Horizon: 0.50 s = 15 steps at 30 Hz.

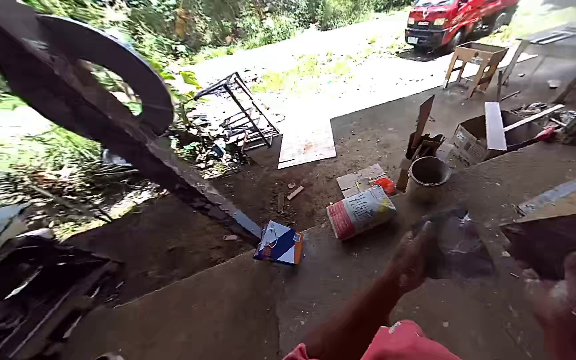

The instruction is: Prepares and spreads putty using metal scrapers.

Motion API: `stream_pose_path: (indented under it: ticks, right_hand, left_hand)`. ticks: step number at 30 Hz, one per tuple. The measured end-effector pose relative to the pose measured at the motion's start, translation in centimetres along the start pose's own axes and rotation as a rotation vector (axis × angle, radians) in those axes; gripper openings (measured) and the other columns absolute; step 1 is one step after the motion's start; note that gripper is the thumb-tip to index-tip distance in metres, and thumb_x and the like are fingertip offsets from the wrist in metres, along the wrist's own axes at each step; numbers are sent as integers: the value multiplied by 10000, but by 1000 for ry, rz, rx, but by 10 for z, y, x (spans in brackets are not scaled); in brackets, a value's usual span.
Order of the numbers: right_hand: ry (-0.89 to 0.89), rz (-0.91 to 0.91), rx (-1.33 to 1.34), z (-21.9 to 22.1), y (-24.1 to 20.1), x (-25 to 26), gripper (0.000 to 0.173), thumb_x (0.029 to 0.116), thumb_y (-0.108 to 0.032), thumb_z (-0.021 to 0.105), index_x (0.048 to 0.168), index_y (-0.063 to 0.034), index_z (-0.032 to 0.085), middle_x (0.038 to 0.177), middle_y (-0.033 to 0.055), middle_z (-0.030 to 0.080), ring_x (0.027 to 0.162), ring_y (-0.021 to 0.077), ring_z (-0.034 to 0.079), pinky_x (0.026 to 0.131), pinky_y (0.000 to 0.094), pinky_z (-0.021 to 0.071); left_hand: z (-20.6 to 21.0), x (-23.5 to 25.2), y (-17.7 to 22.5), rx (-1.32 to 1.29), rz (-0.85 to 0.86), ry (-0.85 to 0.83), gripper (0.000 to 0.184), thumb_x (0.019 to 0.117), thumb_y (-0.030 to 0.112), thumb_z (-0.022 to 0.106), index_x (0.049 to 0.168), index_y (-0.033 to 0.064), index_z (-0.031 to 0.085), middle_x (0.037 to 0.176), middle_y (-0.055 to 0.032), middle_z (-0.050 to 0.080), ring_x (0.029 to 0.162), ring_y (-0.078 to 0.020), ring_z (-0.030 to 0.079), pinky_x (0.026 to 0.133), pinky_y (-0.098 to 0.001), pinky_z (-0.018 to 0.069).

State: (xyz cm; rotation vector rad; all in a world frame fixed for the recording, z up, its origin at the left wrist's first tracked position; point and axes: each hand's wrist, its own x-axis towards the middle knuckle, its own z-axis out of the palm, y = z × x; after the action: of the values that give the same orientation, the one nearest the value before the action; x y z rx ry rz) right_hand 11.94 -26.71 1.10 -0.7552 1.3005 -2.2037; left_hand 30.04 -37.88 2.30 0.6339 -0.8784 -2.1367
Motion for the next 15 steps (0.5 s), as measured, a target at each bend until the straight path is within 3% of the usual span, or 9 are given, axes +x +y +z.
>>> stream_pose_path:
  ticks: [3, 6, 12, 15]
  right_hand:
    - [147, -72, 85, 29, -1, -9, 426, 996, -337, 644, 1291, -65, 502, 1069, 6, 744, 946, 218, 760, 826, 442, 666]
    - [206, -95, 173, 29, 8, -15, 525, 943, -400, 717, 1300, -67, 524, 1095, 46, 731, 987, 247, 746, 859, 505, 648]
    - [152, -294, 45, 20, 18, -33, 248, 1015, -425, 600, 1189, -263, 674, 1110, -98, 742, 1090, 74, 694, 977, 340, 585]
    - [179, -306, 4, 20, 18, -40, 246, 1007, -403, 620, 1204, -273, 686, 1123, -122, 745, 1099, 49, 691, 982, 311, 579]
  left_hand:
    - [6, 4, -19, -68, 51, 6, 340, 1110, 255, 332, 1237, 34, 556, 987, -75, 726, 916, -165, 723, 840, -377, 615]
    - [12, 5, -31, -103, 92, 17, 342, 1113, 246, 322, 1229, 27, 559, 1000, -94, 726, 934, -179, 725, 857, -382, 615]
    - [24, 9, -47, -126, 43, -43, 340, 1115, 230, 307, 1207, 20, 559, 997, -103, 719, 947, -182, 720, 878, -389, 604]
    - [32, 13, -48, -104, 17, -40, 314, 1112, 203, 324, 1171, 16, 568, 956, -95, 724, 907, -176, 727, 854, -376, 611]
